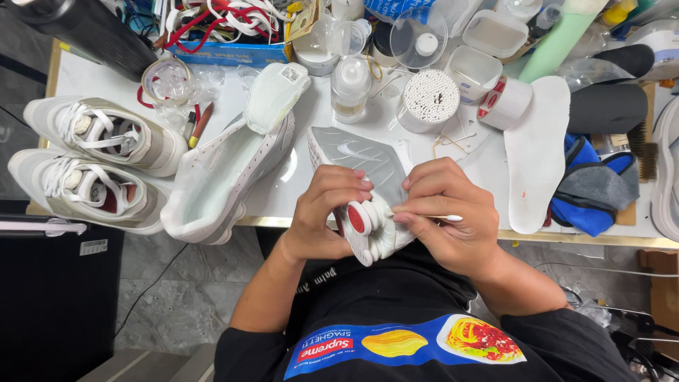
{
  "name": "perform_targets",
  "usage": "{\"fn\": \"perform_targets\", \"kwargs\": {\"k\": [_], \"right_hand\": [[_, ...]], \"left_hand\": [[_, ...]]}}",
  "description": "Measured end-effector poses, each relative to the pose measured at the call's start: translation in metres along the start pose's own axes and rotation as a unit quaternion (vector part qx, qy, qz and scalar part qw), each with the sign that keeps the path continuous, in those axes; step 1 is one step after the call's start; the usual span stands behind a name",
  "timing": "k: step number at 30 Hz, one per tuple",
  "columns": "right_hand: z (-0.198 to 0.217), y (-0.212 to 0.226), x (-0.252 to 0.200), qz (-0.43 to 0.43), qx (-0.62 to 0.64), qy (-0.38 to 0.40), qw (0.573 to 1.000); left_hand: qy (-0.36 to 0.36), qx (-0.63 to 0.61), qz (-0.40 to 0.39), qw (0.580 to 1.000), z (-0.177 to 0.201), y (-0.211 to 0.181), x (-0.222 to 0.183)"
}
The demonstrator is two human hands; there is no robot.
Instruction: The person uses a cotton swab to clean the white and silver surfaces and the red heel pillars of a sneaker.
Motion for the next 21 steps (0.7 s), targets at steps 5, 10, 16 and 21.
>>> {"fn": "perform_targets", "kwargs": {"k": [5, 10, 16, 21], "right_hand": [[-0.002, 0.004, 0.015, 0.011, -0.012, 0.048, 0.999], [-0.003, 0.003, 0.014, 0.002, -0.025, 0.041, 0.999], [-0.002, 0.001, 0.021, -0.006, -0.027, 0.032, 0.999], [-0.004, 0.0, 0.012, -0.034, -0.048, 0.029, 0.998]], "left_hand": [[-0.022, -0.014, -0.005, 1.0, 0.006, -0.001, 0.007], [-0.006, -0.021, 0.001, 1.0, 0.007, 0.004, 0.003], [0.037, -0.058, 0.009, 0.998, 0.012, 0.015, 0.013], [0.066, -0.07, 0.01, 0.995, 0.01, 0.015, 0.01]]}}
Point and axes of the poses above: each hand's wrist, its own x-axis towards the middle knuckle, its own z-axis out of the back of the hand, y = z × x, the point moved 7 cm from there along x, towards the middle knuckle, and after that the axes turned 1 degree about -y, right-handed, at the moved point
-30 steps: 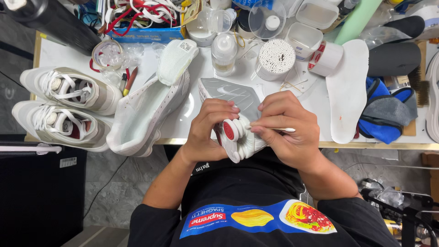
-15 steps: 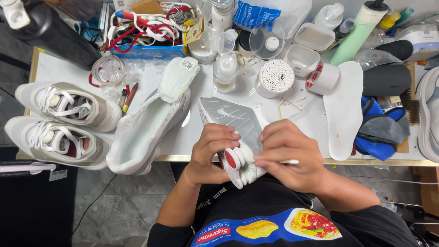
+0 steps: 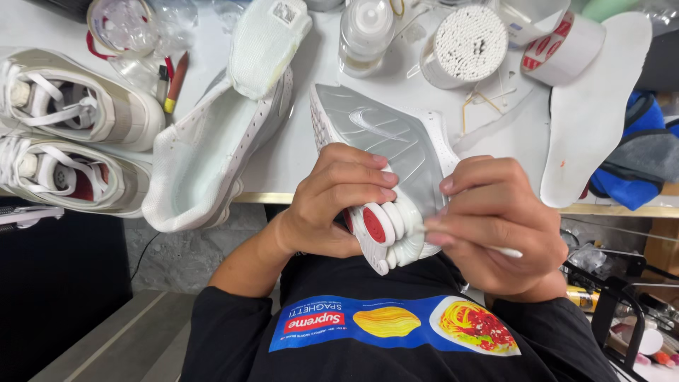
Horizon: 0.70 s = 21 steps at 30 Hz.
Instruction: The person uses a cotton swab to clean the white and silver surfaces and the red heel pillars of a sneaker.
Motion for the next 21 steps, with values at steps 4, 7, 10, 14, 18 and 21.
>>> {"fn": "perform_targets", "kwargs": {"k": [4, 7, 10, 14, 18, 21], "right_hand": [[0.0, -0.001, -0.003, -0.011, 0.002, -0.016, 1.0], [-0.002, 0.001, -0.001, 0.004, 0.024, 0.009, 1.0], [-0.002, 0.004, -0.001, 0.014, 0.011, 0.012, 1.0], [-0.001, 0.0, -0.007, 0.017, 0.012, 0.015, 1.0], [0.006, -0.007, -0.016, 0.027, 0.059, -0.014, 0.998], [0.017, -0.009, -0.02, 0.066, 0.044, -0.065, 0.995]], "left_hand": [[-0.007, -0.003, -0.003, 1.0, -0.002, -0.001, 0.001], [-0.009, -0.007, -0.008, 1.0, -0.003, -0.002, -0.002], [-0.01, 0.0, -0.01, 1.0, -0.007, -0.003, -0.004], [-0.01, 0.014, -0.012, 1.0, -0.01, -0.003, -0.005], [-0.015, 0.013, -0.014, 1.0, -0.01, -0.001, -0.009], [-0.043, 0.034, -0.024, 0.998, -0.012, 0.0, -0.009]]}}
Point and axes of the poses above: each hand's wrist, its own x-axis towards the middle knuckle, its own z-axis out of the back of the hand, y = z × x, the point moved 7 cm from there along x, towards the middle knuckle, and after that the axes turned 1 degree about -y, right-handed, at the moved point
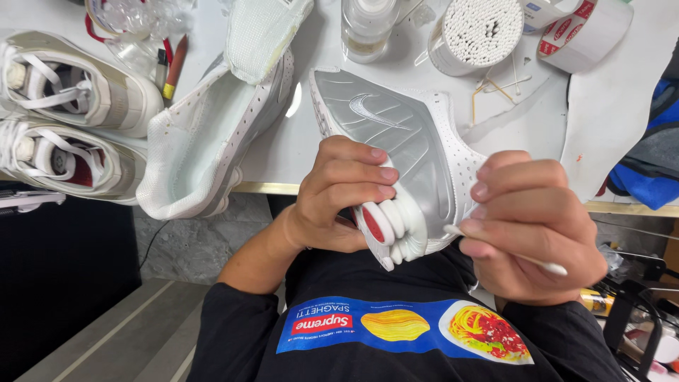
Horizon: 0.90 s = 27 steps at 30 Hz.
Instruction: The person uses a cotton swab to clean the white and silver surfaces and the red heel pillars of a sneaker.
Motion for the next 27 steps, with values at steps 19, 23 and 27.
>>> {"fn": "perform_targets", "kwargs": {"k": [19, 23, 27], "right_hand": [[-0.016, 0.014, 0.005, 0.017, -0.092, 0.048, 0.994], [-0.013, 0.01, 0.005, -0.017, -0.078, 0.069, 0.994], [-0.011, 0.008, 0.005, -0.021, -0.061, 0.077, 0.995]], "left_hand": [[-0.008, 0.041, -0.012, 0.999, -0.022, 0.001, 0.001], [-0.006, 0.043, -0.01, 0.999, -0.026, 0.001, 0.001], [-0.011, 0.042, -0.019, 0.999, -0.028, 0.0, 0.0]]}}
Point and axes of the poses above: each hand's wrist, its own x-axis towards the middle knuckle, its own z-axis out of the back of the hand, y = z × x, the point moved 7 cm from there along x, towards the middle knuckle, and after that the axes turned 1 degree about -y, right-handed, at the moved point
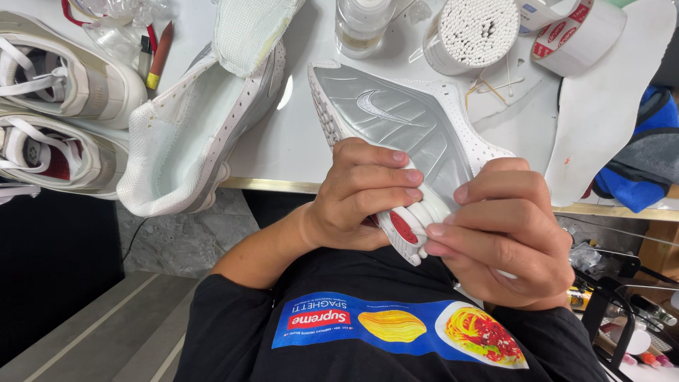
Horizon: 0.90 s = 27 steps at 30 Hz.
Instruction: The person uses a cotton swab to clean the white and silver surfaces and the red heel pillars of a sneaker.
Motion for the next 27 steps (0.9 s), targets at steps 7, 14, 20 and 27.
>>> {"fn": "perform_targets", "kwargs": {"k": [7, 14, 20, 27], "right_hand": [[0.0, -0.003, -0.006, -0.037, -0.016, 0.005, 0.999], [-0.002, -0.006, -0.012, -0.05, 0.03, 0.018, 0.998], [-0.003, -0.007, -0.019, -0.097, 0.023, 0.03, 0.995], [-0.004, -0.012, -0.017, -0.11, 0.008, 0.031, 0.993]], "left_hand": [[0.011, 0.004, -0.013, 1.0, -0.006, -0.002, -0.005], [0.022, -0.016, -0.028, 0.999, -0.007, -0.002, -0.012], [0.027, -0.028, -0.038, 0.999, -0.008, -0.004, -0.014], [0.034, -0.023, -0.039, 0.998, -0.01, -0.003, -0.016]]}}
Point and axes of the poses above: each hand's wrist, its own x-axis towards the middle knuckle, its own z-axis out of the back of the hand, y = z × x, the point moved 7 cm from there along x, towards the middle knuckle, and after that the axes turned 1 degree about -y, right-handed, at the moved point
